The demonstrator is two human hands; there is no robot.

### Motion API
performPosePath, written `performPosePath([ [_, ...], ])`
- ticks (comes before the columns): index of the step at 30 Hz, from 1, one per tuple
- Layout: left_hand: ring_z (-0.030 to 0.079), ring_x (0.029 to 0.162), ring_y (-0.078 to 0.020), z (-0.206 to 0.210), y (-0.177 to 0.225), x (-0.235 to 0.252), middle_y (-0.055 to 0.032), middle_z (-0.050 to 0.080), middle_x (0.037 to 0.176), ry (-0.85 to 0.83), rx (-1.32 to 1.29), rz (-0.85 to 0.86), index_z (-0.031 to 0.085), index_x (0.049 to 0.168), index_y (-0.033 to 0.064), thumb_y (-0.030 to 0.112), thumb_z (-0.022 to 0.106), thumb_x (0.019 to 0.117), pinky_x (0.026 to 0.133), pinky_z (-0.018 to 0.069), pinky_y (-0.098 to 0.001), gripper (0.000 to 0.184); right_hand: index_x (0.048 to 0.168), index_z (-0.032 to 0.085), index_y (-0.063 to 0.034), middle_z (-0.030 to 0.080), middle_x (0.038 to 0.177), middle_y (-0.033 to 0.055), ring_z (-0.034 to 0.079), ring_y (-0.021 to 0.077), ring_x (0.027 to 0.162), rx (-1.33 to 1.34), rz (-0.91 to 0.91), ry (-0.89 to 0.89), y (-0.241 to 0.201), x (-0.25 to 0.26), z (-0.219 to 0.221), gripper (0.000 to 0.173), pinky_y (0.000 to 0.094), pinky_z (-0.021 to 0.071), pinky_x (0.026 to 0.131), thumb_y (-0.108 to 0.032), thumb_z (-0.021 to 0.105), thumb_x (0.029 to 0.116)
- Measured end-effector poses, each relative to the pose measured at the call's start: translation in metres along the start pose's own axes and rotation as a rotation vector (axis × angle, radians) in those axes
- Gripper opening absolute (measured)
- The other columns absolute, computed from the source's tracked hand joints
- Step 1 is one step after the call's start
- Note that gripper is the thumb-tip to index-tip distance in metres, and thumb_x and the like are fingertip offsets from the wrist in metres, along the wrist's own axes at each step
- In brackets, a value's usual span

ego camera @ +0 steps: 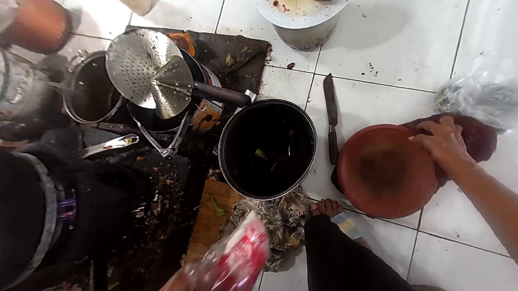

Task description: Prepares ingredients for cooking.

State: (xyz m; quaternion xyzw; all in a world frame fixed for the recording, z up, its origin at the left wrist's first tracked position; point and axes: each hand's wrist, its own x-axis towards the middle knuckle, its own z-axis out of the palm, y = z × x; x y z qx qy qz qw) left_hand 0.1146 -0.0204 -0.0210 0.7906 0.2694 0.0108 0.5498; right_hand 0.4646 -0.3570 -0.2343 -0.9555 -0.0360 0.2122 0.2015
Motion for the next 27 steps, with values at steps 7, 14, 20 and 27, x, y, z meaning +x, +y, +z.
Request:
performPosePath([
  [7, 0.06, 0.067, 0.0017, 0.122, 0.024, 0.081, 0.0136, 0.062, 0.075, 0.067, -0.351, -0.021, 0.068, 0.085, 0.0274, 0.025, 0.048, 0.1028, 0.061, 0.0534, -0.0188, 0.027, 0.143, 0.053, 0.0015, 0.034, 0.152, 0.037, 0.033, 0.0644, 0.135, 0.005, -0.4, 0.256, -0.006, -0.062, 0.014, 0.061, 0.0826, 0.0335, 0.094, -0.016, 0.073, 0.0882],
  [14, 0.066, 0.061, -0.0143, 0.197, 0.034, 0.096, -0.0055, 0.066, 0.076, -0.132, -0.736, -0.42, 0.065, 0.101, 0.0061, 0.01, 0.036, 0.1052, 0.059, 0.0595, -0.0307, 0.03, 0.153, 0.04, -0.0308, 0.035, 0.162, -0.0015, 0.032, 0.0185, 0.151, 0.573, -0.914, 0.098, -0.017, -0.149, 0.04, 0.064, 0.0404, 0.0339, 0.123, -0.037, 0.067, 0.0948],
  [20, 0.066, 0.059, -0.0111, 0.203, 0.033, 0.085, -0.0033, 0.066, 0.072, -0.358, -0.802, -0.546, 0.065, 0.098, 0.0043, 0.01, 0.037, 0.1051, 0.058, 0.0592, -0.0266, 0.029, 0.153, 0.044, -0.0202, 0.046, 0.155, 0.0056, 0.042, 0.0217, 0.145, 0.754, -0.916, 0.049, -0.032, -0.154, 0.052, 0.063, 0.0397, 0.041, 0.118, -0.048, 0.058, 0.0993],
  [27, 0.068, 0.073, -0.0146, 0.209, 0.007, 0.088, -0.0043, 0.063, 0.084, -0.47, -0.695, -0.368, 0.057, 0.105, 0.0029, 0.026, 0.029, 0.1095, 0.075, 0.0617, -0.0331, 0.036, 0.117, 0.073, -0.0281, 0.075, 0.103, -0.0092, 0.07, 0.0022, 0.089, 1.322, -0.221, -0.097, -0.011, -0.169, 0.062, 0.036, 0.0238, 0.0605, 0.076, -0.026, 0.077, 0.0809],
])
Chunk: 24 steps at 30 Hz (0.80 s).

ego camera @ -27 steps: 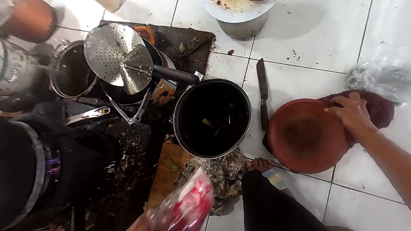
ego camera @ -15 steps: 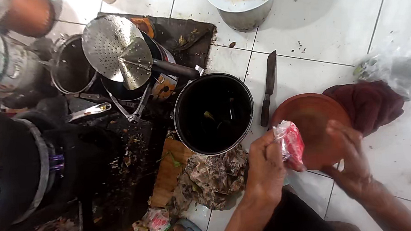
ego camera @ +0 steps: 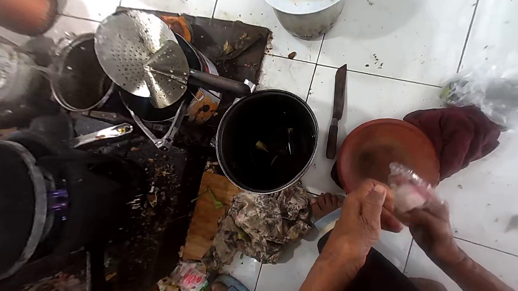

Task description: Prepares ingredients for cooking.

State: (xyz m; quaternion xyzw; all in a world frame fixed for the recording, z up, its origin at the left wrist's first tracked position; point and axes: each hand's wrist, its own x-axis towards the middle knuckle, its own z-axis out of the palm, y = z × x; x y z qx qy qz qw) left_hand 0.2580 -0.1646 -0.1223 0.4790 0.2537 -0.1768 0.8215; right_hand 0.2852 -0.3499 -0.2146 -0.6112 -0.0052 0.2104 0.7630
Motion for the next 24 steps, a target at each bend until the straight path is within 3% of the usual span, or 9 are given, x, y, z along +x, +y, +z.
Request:
performPosePath([
  [2, 0.067, 0.073, -0.0142, -0.005, -0.007, 0.0, -0.0051, 0.063, 0.089, 0.115, 0.107, 0.02, 0.061, 0.108, 0.0027, 0.026, 0.03, 0.1098, 0.074, 0.0615, -0.0329, 0.038, 0.099, 0.071, -0.022, 0.073, 0.083, -0.0061, 0.068, 0.0052, 0.068, 0.019, 0.132, 0.197, 0.003, 0.009, -0.005, 0.025, 0.0264, 0.0579, 0.058, -0.013, 0.068, 0.0762],
  [4, 0.066, 0.075, -0.0149, -0.012, -0.019, -0.001, -0.0063, 0.063, 0.093, 0.246, 0.195, 0.0, 0.062, 0.11, 0.0024, 0.021, 0.034, 0.1094, 0.073, 0.0604, -0.0334, 0.034, 0.098, 0.065, -0.0172, 0.07, 0.077, -0.0038, 0.064, 0.0073, 0.06, -0.027, 0.198, 0.267, 0.008, 0.017, -0.016, 0.022, 0.0269, 0.0545, 0.051, -0.008, 0.056, 0.0794],
  [7, 0.066, 0.07, -0.0146, -0.022, -0.033, -0.005, -0.0076, 0.063, 0.091, 0.358, 0.272, -0.062, 0.062, 0.105, 0.0004, 0.013, 0.038, 0.1072, 0.07, 0.0602, -0.0313, 0.027, 0.095, 0.066, -0.0172, 0.071, 0.077, -0.0037, 0.065, 0.006, 0.059, -0.003, 0.244, 0.296, 0.008, 0.022, -0.027, 0.025, 0.0249, 0.0529, 0.047, -0.006, 0.053, 0.0765],
  [10, 0.067, 0.072, -0.0137, -0.028, -0.039, -0.014, -0.0094, 0.064, 0.093, 0.363, 0.34, -0.098, 0.061, 0.107, -0.0031, 0.008, 0.039, 0.1055, 0.07, 0.0598, -0.0289, 0.024, 0.091, 0.066, -0.0191, 0.071, 0.075, -0.0033, 0.063, 0.0056, 0.055, 0.05, 0.282, 0.273, 0.005, 0.023, -0.034, 0.022, 0.0243, 0.0505, 0.044, -0.007, 0.052, 0.0784],
  [16, 0.066, 0.068, -0.0092, -0.032, -0.059, -0.025, -0.007, 0.065, 0.088, 0.412, 0.34, 0.051, 0.062, 0.103, -0.0041, 0.005, 0.04, 0.1009, 0.064, 0.0574, -0.0239, 0.024, 0.088, 0.067, -0.0205, 0.07, 0.071, -0.0055, 0.062, 0.0032, 0.053, -0.013, 0.307, 0.266, -0.003, 0.028, -0.034, 0.023, 0.0218, 0.0506, 0.043, -0.008, 0.049, 0.082],
  [20, 0.064, 0.067, -0.0055, -0.03, -0.064, -0.029, -0.0052, 0.066, 0.086, 0.421, 0.342, 0.11, 0.062, 0.101, -0.0051, 0.003, 0.041, 0.0994, 0.063, 0.055, -0.0204, 0.023, 0.091, 0.062, -0.0113, 0.062, 0.063, -0.0019, 0.05, 0.004, 0.042, -0.252, 0.462, 0.25, -0.003, 0.037, -0.032, 0.015, 0.02, 0.0388, 0.036, -0.004, 0.049, 0.0902],
  [24, 0.067, 0.07, -0.0087, -0.035, -0.072, -0.035, -0.0082, 0.065, 0.088, 0.412, 0.357, 0.166, 0.063, 0.101, -0.0078, 0.002, 0.041, 0.0962, 0.066, 0.0584, -0.0247, 0.024, 0.092, 0.062, -0.0128, 0.063, 0.062, -0.0018, 0.049, 0.0037, 0.041, -0.269, 0.514, 0.261, -0.01, 0.037, -0.029, 0.016, 0.0195, 0.0379, 0.035, -0.005, 0.049, 0.0886],
])
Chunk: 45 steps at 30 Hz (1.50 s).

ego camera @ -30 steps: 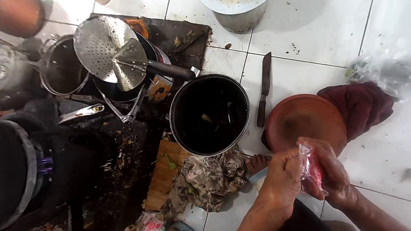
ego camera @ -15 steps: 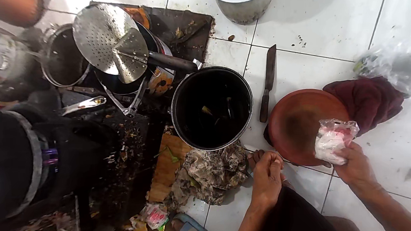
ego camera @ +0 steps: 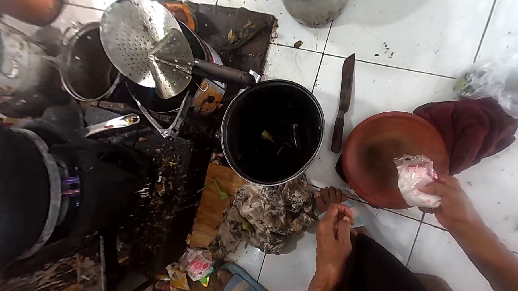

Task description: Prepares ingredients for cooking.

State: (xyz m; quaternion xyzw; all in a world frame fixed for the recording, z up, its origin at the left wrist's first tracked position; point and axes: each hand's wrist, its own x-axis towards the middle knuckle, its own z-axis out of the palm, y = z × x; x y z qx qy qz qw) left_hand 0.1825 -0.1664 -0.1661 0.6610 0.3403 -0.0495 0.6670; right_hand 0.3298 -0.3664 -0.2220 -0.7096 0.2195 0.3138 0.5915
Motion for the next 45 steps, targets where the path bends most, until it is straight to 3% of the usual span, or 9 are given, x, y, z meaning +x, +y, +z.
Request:
performPosePath([
  [4, 0.065, 0.071, -0.0078, -0.009, -0.006, -0.006, -0.0059, 0.066, 0.088, -0.007, 0.015, 0.002, 0.063, 0.101, -0.0062, 0.004, 0.042, 0.0961, 0.067, 0.0581, -0.0253, 0.024, 0.096, 0.065, -0.0098, 0.059, 0.062, -0.0008, 0.042, 0.0028, 0.04, -0.126, 0.021, -0.024, 0.003, 0.009, -0.002, 0.015, 0.0181, 0.0311, 0.036, -0.003, 0.051, 0.0935],
  [9, 0.067, 0.071, -0.0093, -0.021, -0.011, -0.015, -0.0052, 0.066, 0.088, 0.019, 0.022, -0.002, 0.063, 0.102, -0.0042, 0.006, 0.042, 0.0972, 0.068, 0.0592, -0.0266, 0.024, 0.09, 0.067, -0.0156, 0.068, 0.068, -0.0037, 0.056, 0.0023, 0.046, -0.059, -0.057, -0.095, -0.001, 0.005, -0.01, 0.021, 0.0193, 0.0425, 0.038, -0.007, 0.052, 0.079],
  [13, 0.068, 0.071, -0.0107, -0.033, -0.015, -0.016, -0.0059, 0.066, 0.088, 0.026, 0.045, 0.036, 0.063, 0.102, -0.0049, 0.005, 0.042, 0.0961, 0.069, 0.0608, -0.0289, 0.023, 0.101, 0.068, -0.0094, 0.064, 0.07, 0.0005, 0.049, 0.0037, 0.045, -0.17, 0.011, -0.078, 0.004, 0.018, -0.015, 0.02, 0.0192, 0.0351, 0.038, -0.007, 0.056, 0.0861],
  [21, 0.063, 0.082, -0.0026, -0.075, -0.008, -0.02, 0.0005, 0.066, 0.088, 0.13, 0.153, 0.113, 0.065, 0.098, -0.0012, 0.005, 0.042, 0.0945, 0.078, 0.0531, -0.0198, 0.024, 0.088, 0.068, -0.0152, 0.068, 0.067, -0.0032, 0.054, 0.0026, 0.044, -0.083, -0.036, -0.068, -0.013, 0.007, -0.019, 0.021, 0.0194, 0.0395, 0.036, -0.006, 0.053, 0.0763],
  [25, 0.064, 0.072, -0.003, -0.081, 0.0, -0.027, 0.0012, 0.066, 0.086, 0.189, 0.073, 0.02, 0.063, 0.1, 0.0003, 0.002, 0.041, 0.0962, 0.065, 0.0559, -0.0187, 0.022, 0.093, 0.065, -0.0093, 0.058, 0.063, 0.0006, 0.04, 0.0042, 0.041, -0.204, 0.038, -0.057, -0.006, 0.021, -0.018, 0.014, 0.0196, 0.029, 0.037, -0.004, 0.052, 0.0926],
  [32, 0.063, 0.069, -0.001, -0.079, -0.006, -0.036, 0.0033, 0.063, 0.083, 0.146, 0.084, 0.01, 0.061, 0.101, 0.0, 0.003, 0.041, 0.0949, 0.064, 0.0551, -0.0185, 0.022, 0.092, 0.065, -0.0117, 0.063, 0.065, -0.0008, 0.05, 0.0038, 0.043, -0.158, 0.033, -0.057, -0.02, 0.007, -0.011, 0.017, 0.0191, 0.0364, 0.036, -0.004, 0.051, 0.0854],
  [34, 0.063, 0.069, -0.0011, -0.079, -0.005, -0.038, 0.0031, 0.063, 0.083, 0.144, 0.083, 0.002, 0.061, 0.101, -0.0002, 0.002, 0.041, 0.0951, 0.065, 0.0552, -0.0186, 0.021, 0.089, 0.063, -0.0104, 0.06, 0.061, 0.0002, 0.045, 0.0042, 0.041, -0.175, 0.064, -0.016, -0.018, 0.012, -0.008, 0.016, 0.0192, 0.0322, 0.036, -0.004, 0.049, 0.0898],
  [37, 0.065, 0.07, -0.0019, -0.079, -0.006, -0.039, 0.0022, 0.064, 0.085, 0.153, 0.064, -0.015, 0.061, 0.102, -0.0007, 0.003, 0.04, 0.0952, 0.065, 0.0575, -0.0195, 0.022, 0.1, 0.067, -0.0042, 0.058, 0.066, 0.0048, 0.043, 0.007, 0.044, -0.278, 0.114, 0.01, -0.012, 0.026, -0.008, 0.015, 0.0209, 0.0299, 0.039, -0.002, 0.052, 0.0968],
  [45, 0.065, 0.068, -0.0039, -0.085, -0.004, -0.04, 0.0011, 0.065, 0.086, 0.193, 0.014, -0.051, 0.06, 0.102, -0.0001, 0.003, 0.04, 0.0957, 0.065, 0.0588, -0.0215, 0.021, 0.096, 0.07, -0.0119, 0.065, 0.067, 0.0, 0.048, 0.0029, 0.043, -0.226, 0.021, -0.127, -0.018, 0.021, -0.017, 0.021, 0.018, 0.0336, 0.036, -0.006, 0.053, 0.0863],
])
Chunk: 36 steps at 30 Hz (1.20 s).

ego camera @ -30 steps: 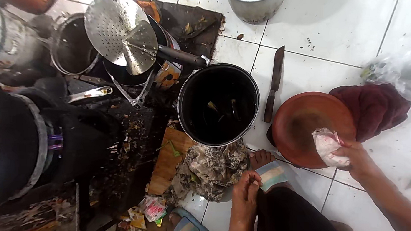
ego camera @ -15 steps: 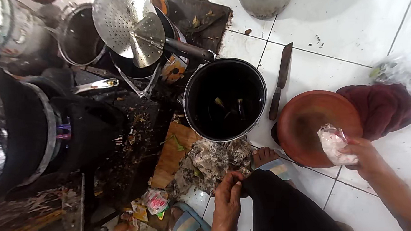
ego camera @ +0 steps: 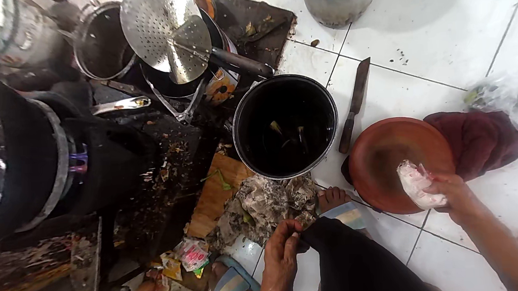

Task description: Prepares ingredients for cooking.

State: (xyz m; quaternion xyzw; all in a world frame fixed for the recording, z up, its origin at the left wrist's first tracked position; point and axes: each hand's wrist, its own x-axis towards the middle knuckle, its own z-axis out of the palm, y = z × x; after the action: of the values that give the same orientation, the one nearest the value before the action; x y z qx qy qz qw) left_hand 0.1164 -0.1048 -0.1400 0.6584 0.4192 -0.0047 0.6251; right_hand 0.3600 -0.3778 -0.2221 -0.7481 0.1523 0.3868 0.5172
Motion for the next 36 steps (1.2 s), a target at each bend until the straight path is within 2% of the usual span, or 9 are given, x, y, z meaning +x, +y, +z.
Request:
performPosePath([
  [2, 0.066, 0.068, -0.0048, 0.0, 0.0, -0.001, 0.0009, 0.065, 0.086, 0.006, -0.012, -0.006, 0.06, 0.102, 0.0004, 0.002, 0.04, 0.0956, 0.065, 0.0589, -0.0217, 0.021, 0.089, 0.068, -0.0149, 0.066, 0.065, -0.002, 0.05, 0.0027, 0.042, 0.043, 0.003, 0.023, -0.002, -0.003, 0.0, 0.019, 0.019, 0.0356, 0.035, -0.009, 0.052, 0.0806],
  [7, 0.064, 0.068, -0.0033, 0.002, -0.003, 0.001, 0.0024, 0.064, 0.085, -0.012, -0.014, 0.029, 0.06, 0.102, 0.0009, 0.003, 0.041, 0.0951, 0.063, 0.058, -0.0207, 0.021, 0.099, 0.069, -0.0091, 0.062, 0.069, 0.002, 0.046, 0.0055, 0.045, -0.08, 0.056, 0.055, 0.006, 0.01, -0.002, 0.017, 0.0203, 0.0318, 0.039, -0.007, 0.053, 0.0939],
  [13, 0.064, 0.071, -0.0043, 0.007, 0.003, 0.005, 0.0011, 0.064, 0.085, -0.02, 0.07, 0.053, 0.062, 0.102, 0.0016, 0.005, 0.042, 0.0959, 0.066, 0.0561, -0.0206, 0.021, 0.084, 0.071, -0.016, 0.07, 0.07, -0.0029, 0.06, 0.0014, 0.052, 0.092, -0.059, -0.077, 0.005, -0.001, 0.001, 0.022, 0.019, 0.0461, 0.042, -0.005, 0.053, 0.0767],
  [19, 0.065, 0.114, -0.0179, 0.04, 0.027, 0.046, -0.0144, 0.066, 0.125, -0.358, 0.212, 0.213, 0.059, 0.132, -0.0024, 0.012, 0.051, 0.1, 0.099, 0.0527, -0.0381, 0.036, 0.084, 0.074, -0.0201, 0.074, 0.081, 0.0006, 0.072, 0.0089, 0.072, 0.738, -0.09, -0.239, 0.007, -0.03, 0.013, 0.018, 0.0307, 0.0616, 0.062, -0.013, 0.07, 0.0676],
  [22, 0.062, 0.114, -0.0219, 0.076, 0.039, 0.068, -0.0186, 0.058, 0.136, -0.6, 0.072, 0.2, 0.048, 0.145, -0.0004, 0.03, 0.051, 0.099, 0.097, 0.0514, -0.0406, 0.055, 0.092, 0.08, -0.0197, 0.076, 0.084, -0.0004, 0.073, 0.0064, 0.076, 0.838, -0.109, -0.517, -0.006, -0.04, 0.029, 0.019, 0.0271, 0.0626, 0.068, -0.022, 0.08, 0.0725],
  [25, 0.064, 0.089, -0.0082, 0.106, 0.054, 0.071, -0.0096, 0.066, 0.109, -0.618, -0.135, 0.122, 0.053, 0.136, -0.001, 0.018, 0.051, 0.0977, 0.08, 0.0547, -0.0275, 0.043, 0.095, 0.082, -0.021, 0.077, 0.086, -0.0014, 0.073, 0.0041, 0.077, 0.819, -0.078, -0.653, -0.012, -0.039, 0.048, 0.018, 0.0239, 0.0617, 0.067, -0.029, 0.079, 0.0798],
  [28, 0.062, 0.07, -0.0059, 0.119, 0.062, 0.068, -0.0072, 0.066, 0.089, -0.421, -0.119, -0.003, 0.059, 0.126, -0.0003, 0.009, 0.055, 0.1011, 0.065, 0.0543, -0.0237, 0.026, 0.095, 0.078, -0.0175, 0.075, 0.08, 0.0073, 0.071, 0.0123, 0.061, 0.802, 0.053, -0.531, -0.006, -0.037, 0.056, 0.024, 0.0277, 0.0581, 0.048, -0.034, 0.061, 0.0911],
  [32, 0.062, 0.078, -0.0132, 0.126, 0.05, 0.066, -0.0113, 0.066, 0.092, -0.198, 0.019, -0.051, 0.062, 0.121, -0.0012, 0.011, 0.061, 0.0994, 0.071, 0.0531, -0.0325, 0.025, 0.123, 0.067, -0.0156, 0.074, 0.091, 0.0066, 0.065, 0.0109, 0.059, 0.573, -0.167, -0.318, 0.014, -0.036, 0.056, 0.045, 0.0241, 0.0524, 0.045, -0.039, 0.033, 0.1057],
  [36, 0.063, 0.072, -0.0085, 0.137, 0.029, 0.064, -0.0059, 0.066, 0.082, -0.142, -0.04, -0.014, 0.066, 0.104, 0.0004, 0.008, 0.069, 0.0894, 0.067, 0.0538, -0.0273, 0.017, 0.142, 0.057, -0.0194, 0.069, 0.115, -0.0008, 0.067, 0.0071, 0.078, 0.163, -0.398, -0.153, 0.032, -0.044, 0.055, 0.064, 0.0242, 0.0571, 0.059, -0.036, 0.068, 0.081],
])
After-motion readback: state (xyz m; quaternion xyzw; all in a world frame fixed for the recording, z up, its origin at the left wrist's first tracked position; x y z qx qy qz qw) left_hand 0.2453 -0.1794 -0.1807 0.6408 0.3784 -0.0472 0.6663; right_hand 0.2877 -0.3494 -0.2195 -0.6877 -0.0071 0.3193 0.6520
